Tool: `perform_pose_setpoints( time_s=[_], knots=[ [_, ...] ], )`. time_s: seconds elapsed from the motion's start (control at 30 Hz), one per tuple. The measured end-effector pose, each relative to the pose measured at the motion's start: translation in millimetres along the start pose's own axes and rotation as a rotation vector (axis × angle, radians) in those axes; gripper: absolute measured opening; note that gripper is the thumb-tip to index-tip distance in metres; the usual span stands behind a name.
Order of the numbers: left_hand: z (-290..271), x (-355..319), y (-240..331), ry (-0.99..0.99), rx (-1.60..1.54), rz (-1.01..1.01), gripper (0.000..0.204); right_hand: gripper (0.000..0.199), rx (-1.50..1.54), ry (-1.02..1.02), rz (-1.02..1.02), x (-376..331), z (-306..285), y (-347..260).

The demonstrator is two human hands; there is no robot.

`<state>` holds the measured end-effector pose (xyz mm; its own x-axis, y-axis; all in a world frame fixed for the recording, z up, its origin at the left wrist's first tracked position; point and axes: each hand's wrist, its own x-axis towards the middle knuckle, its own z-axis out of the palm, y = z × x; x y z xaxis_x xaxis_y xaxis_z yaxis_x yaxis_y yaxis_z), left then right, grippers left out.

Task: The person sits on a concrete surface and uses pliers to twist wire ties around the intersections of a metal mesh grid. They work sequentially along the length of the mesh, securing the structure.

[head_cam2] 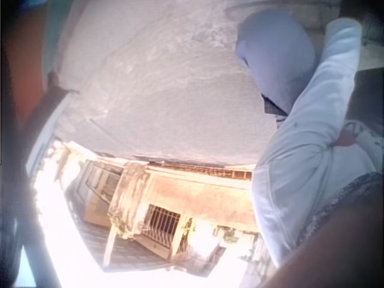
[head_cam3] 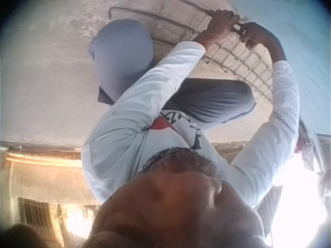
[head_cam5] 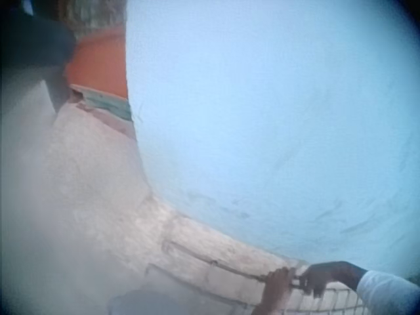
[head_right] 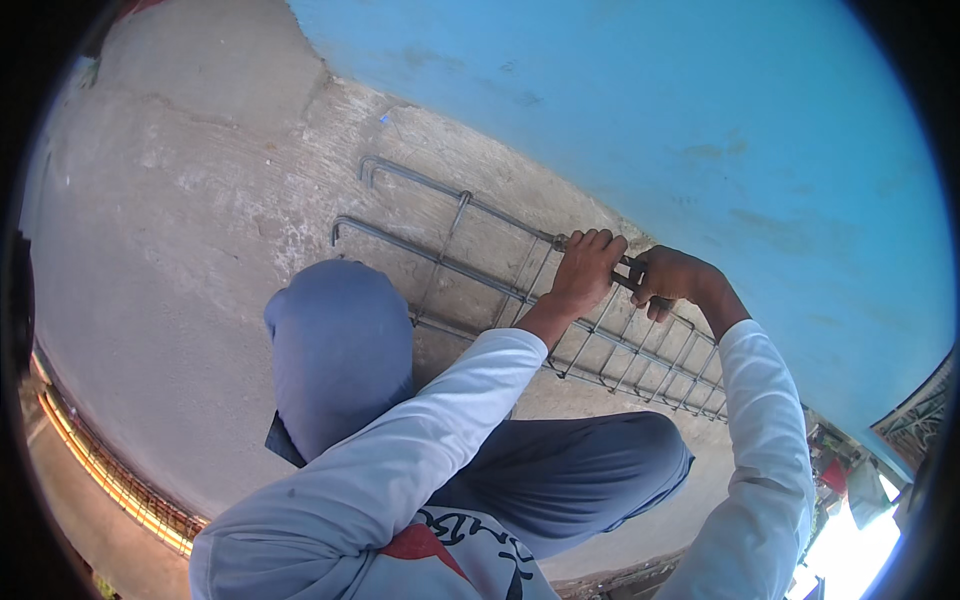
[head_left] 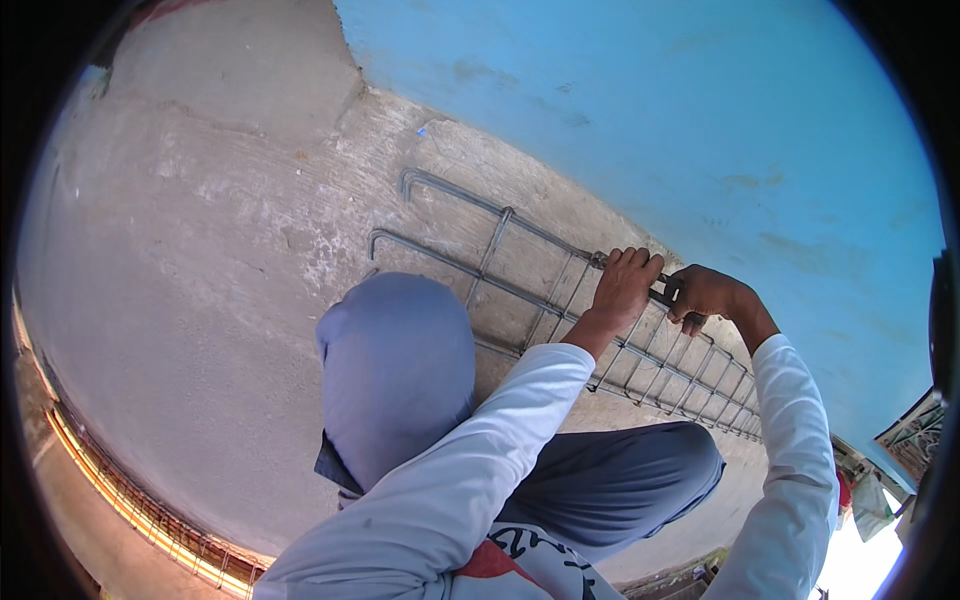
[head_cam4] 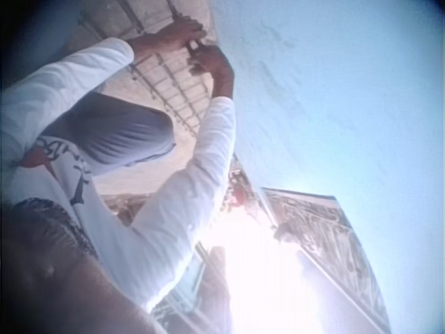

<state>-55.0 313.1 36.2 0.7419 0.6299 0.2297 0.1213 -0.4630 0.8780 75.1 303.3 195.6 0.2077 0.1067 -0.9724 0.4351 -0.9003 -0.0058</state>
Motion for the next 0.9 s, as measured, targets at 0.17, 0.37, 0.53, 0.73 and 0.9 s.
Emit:
perform_pose_setpoints(
  time_s=[0.17,0.37,0.53,0.73,0.9],
  knots=[
    [-7,23,-5,-0.129,-0.098,-0.115,0.028,0.044,-1.21,0.9,-0.503,-16,30,9],
    [-7,29,-7,-0.209,-0.168,-0.183,0.03,0.023,-1.347,0.847,-0.26,0,28,-3],
    [-7,1,5,0.014,-0.113,-0.164,0.055,0.015,-1.091,0.718,-0.147,7,24,-5],
    [-3,-9,16,0.164,-0.047,-0.095,0.054,0.039,-0.308,0.095,0.183,-4,-1,-37],
    [-5,6,6,-0.129,-0.04,-0.114,0.03,0.032,-0.002,-0.051,0.173,0,-11,-19]
  ],
)
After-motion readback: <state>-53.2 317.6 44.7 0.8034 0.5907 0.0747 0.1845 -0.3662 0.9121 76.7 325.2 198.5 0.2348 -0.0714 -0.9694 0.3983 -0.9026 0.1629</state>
